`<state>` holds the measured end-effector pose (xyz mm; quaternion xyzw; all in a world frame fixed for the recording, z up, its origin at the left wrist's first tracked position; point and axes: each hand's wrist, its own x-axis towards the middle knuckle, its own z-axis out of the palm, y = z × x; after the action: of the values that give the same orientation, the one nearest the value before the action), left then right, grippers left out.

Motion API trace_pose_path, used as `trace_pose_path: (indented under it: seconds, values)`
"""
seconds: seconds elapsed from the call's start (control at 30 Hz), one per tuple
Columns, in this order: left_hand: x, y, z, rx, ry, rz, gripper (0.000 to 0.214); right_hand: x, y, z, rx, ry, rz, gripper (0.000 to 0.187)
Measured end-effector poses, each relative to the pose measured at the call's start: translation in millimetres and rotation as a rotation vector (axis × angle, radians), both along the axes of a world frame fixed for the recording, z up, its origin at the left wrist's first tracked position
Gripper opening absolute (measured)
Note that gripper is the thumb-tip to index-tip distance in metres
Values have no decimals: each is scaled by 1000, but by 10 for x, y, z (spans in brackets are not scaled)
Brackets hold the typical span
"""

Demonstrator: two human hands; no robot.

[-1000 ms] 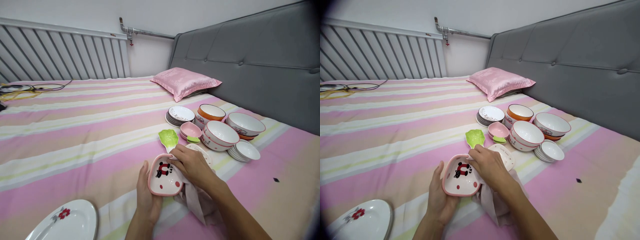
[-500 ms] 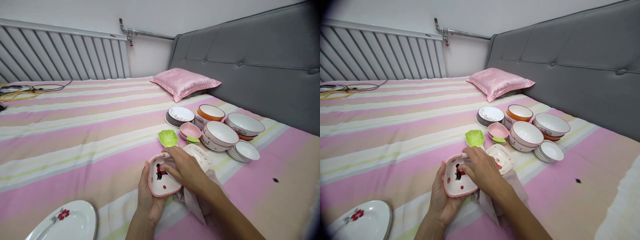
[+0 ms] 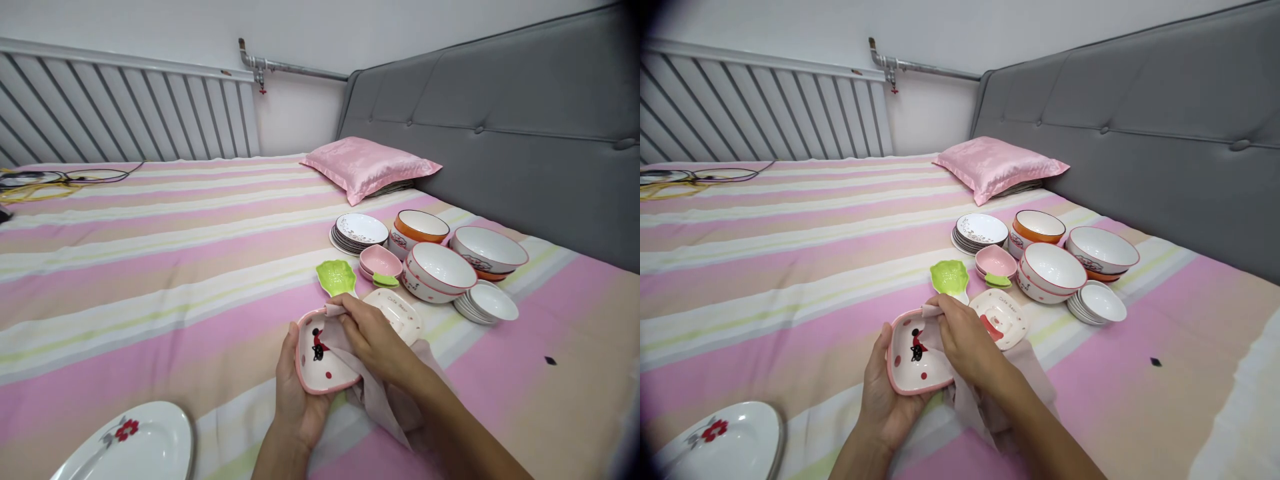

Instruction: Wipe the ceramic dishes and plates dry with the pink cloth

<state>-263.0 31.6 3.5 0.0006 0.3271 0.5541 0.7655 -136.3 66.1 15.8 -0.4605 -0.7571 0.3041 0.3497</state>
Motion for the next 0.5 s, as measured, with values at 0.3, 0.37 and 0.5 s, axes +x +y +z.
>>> trace_pose_path:
  seconds: [0.3,0.37,0.5]
  values:
    - [41,-16,20,42,131,-5,32,-27,-15,-33,111,-217,37,24]
    - [46,-23,17,22,181,-46,31,-31,-32,-18,136,-276,45,24]
    - [42,-36,11,22,244,-113,33,-50,-63,-2,173,-341,71,22]
